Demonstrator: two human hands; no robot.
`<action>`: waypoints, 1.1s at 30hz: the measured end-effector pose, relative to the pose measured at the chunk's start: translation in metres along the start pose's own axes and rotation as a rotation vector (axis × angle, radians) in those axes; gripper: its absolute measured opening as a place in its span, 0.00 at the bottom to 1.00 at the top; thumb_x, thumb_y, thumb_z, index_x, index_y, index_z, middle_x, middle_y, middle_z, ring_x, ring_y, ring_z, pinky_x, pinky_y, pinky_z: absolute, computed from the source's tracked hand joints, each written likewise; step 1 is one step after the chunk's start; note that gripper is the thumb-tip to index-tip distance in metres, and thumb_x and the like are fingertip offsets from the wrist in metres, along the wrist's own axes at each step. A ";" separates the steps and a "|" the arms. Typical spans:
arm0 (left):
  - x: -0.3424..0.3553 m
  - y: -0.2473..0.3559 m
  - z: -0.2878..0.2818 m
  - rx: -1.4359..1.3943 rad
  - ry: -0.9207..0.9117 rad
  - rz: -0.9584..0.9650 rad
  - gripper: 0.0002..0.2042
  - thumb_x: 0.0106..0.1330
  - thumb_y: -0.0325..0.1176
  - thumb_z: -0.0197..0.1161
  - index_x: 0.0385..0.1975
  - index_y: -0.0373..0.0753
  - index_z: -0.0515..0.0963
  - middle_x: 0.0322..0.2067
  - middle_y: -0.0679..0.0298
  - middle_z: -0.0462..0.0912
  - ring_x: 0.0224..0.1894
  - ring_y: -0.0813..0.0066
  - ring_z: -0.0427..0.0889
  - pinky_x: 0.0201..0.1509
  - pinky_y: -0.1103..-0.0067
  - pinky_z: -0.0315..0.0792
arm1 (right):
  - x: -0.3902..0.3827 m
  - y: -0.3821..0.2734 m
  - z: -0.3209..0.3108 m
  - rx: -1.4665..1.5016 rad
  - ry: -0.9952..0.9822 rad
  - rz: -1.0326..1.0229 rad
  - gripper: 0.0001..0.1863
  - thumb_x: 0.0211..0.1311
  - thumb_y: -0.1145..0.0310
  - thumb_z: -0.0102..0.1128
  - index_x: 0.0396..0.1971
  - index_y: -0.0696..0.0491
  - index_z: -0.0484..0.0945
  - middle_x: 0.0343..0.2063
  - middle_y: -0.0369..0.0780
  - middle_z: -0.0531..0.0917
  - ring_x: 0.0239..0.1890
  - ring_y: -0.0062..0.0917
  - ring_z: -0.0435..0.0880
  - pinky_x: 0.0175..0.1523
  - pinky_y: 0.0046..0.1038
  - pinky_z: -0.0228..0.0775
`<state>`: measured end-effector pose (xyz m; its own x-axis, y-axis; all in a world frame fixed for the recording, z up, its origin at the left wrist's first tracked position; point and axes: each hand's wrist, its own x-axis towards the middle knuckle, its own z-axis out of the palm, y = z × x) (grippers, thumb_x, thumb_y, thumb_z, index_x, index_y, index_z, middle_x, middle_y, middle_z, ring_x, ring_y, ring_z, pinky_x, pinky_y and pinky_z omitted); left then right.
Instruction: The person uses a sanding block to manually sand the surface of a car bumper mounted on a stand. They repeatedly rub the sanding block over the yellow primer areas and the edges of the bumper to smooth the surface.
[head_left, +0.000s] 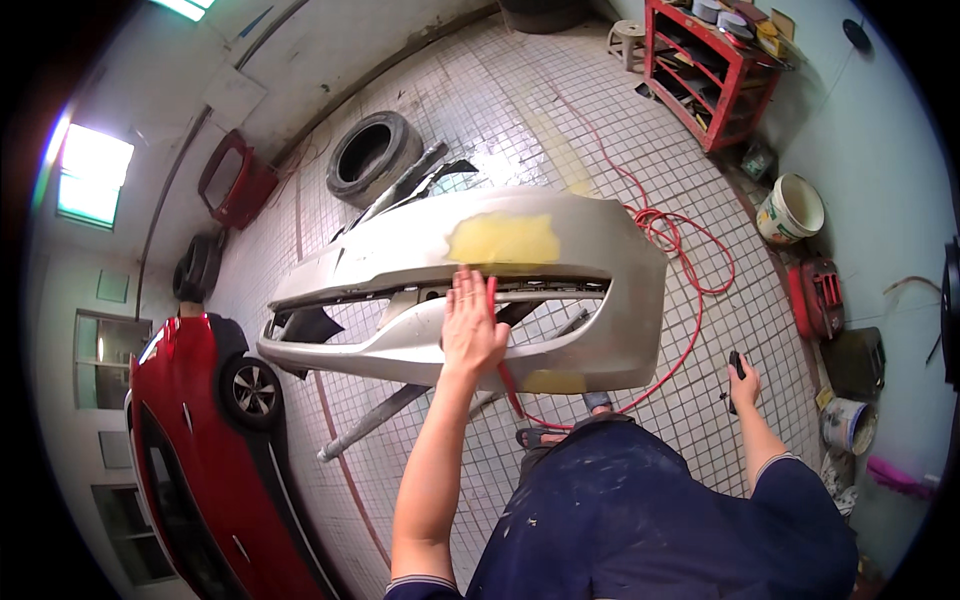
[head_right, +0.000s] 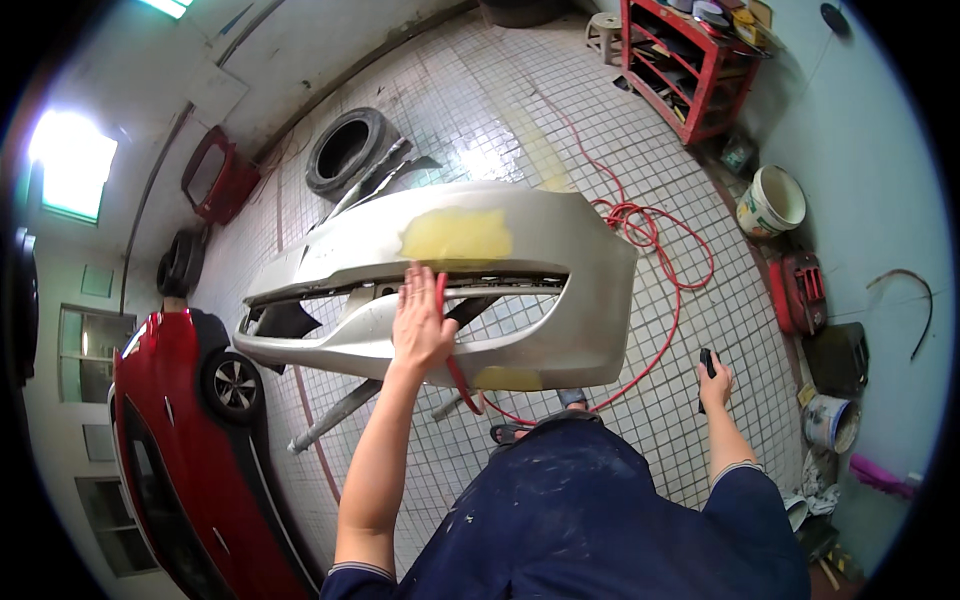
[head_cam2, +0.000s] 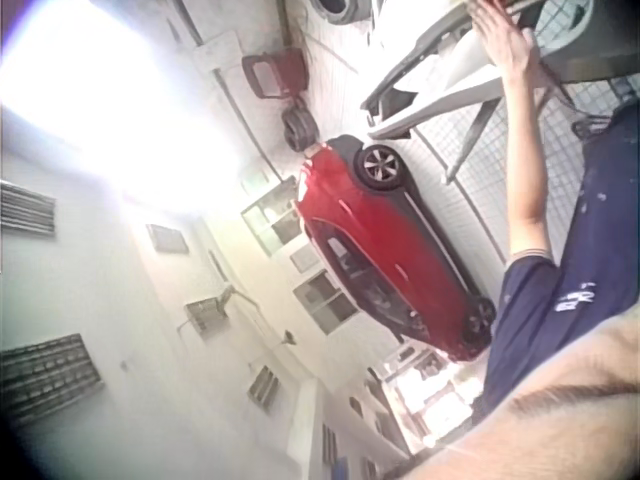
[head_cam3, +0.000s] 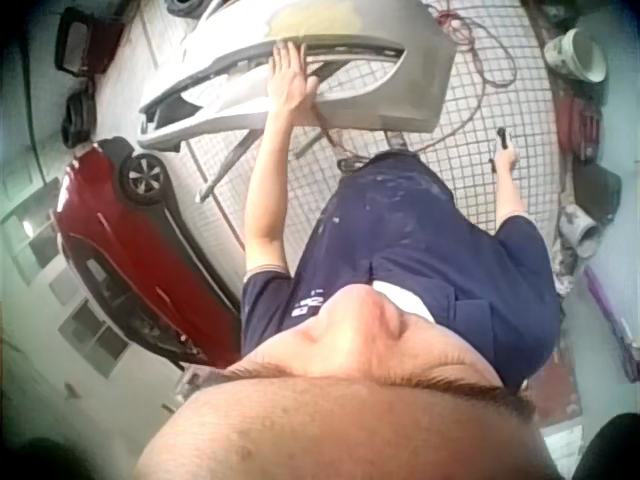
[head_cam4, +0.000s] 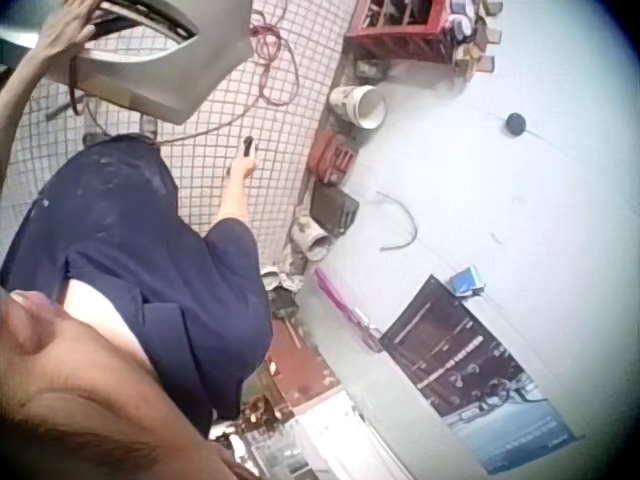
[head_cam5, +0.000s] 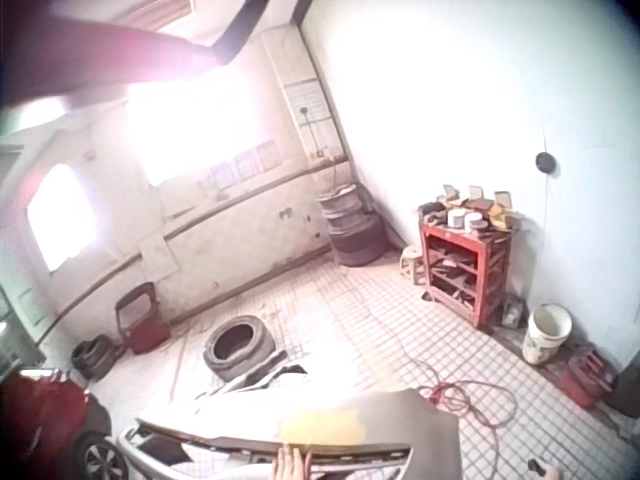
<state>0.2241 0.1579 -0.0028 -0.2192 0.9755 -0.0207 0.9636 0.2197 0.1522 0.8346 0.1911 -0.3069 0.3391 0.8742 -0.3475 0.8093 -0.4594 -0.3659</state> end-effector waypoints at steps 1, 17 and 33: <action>-0.007 -0.010 -0.001 -0.010 0.026 -0.051 0.47 0.60 0.40 0.59 0.79 0.23 0.50 0.81 0.38 0.47 0.85 0.48 0.44 0.88 0.63 0.38 | 0.006 -0.010 0.000 0.014 0.007 -0.027 0.31 0.69 0.48 0.69 0.71 0.32 0.76 0.66 0.43 0.76 0.66 0.44 0.73 0.74 0.44 0.63; -0.123 0.048 0.006 -1.064 0.701 -0.134 0.24 0.59 0.12 0.41 0.56 0.35 0.66 0.55 0.45 0.81 0.57 0.58 0.84 0.66 0.66 0.76 | 0.058 -0.003 0.008 0.574 0.055 0.122 0.36 0.72 0.41 0.63 0.72 0.46 0.75 0.63 0.44 0.84 0.64 0.39 0.82 0.66 0.36 0.72; -0.234 0.278 0.093 -1.473 0.447 -0.518 0.29 0.66 0.15 0.45 0.67 0.38 0.77 0.40 0.68 0.79 0.39 0.81 0.83 0.39 0.81 0.85 | 0.082 0.026 -0.173 1.339 -0.422 0.293 0.30 0.59 0.42 0.76 0.52 0.44 0.77 0.42 0.37 0.82 0.40 0.29 0.84 0.40 0.32 0.78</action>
<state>0.5570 -0.0081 -0.0474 -0.7339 0.6657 -0.1353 -0.1397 0.0470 0.9891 0.9665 0.2779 -0.1951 0.0544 0.7215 -0.6903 -0.3966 -0.6188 -0.6780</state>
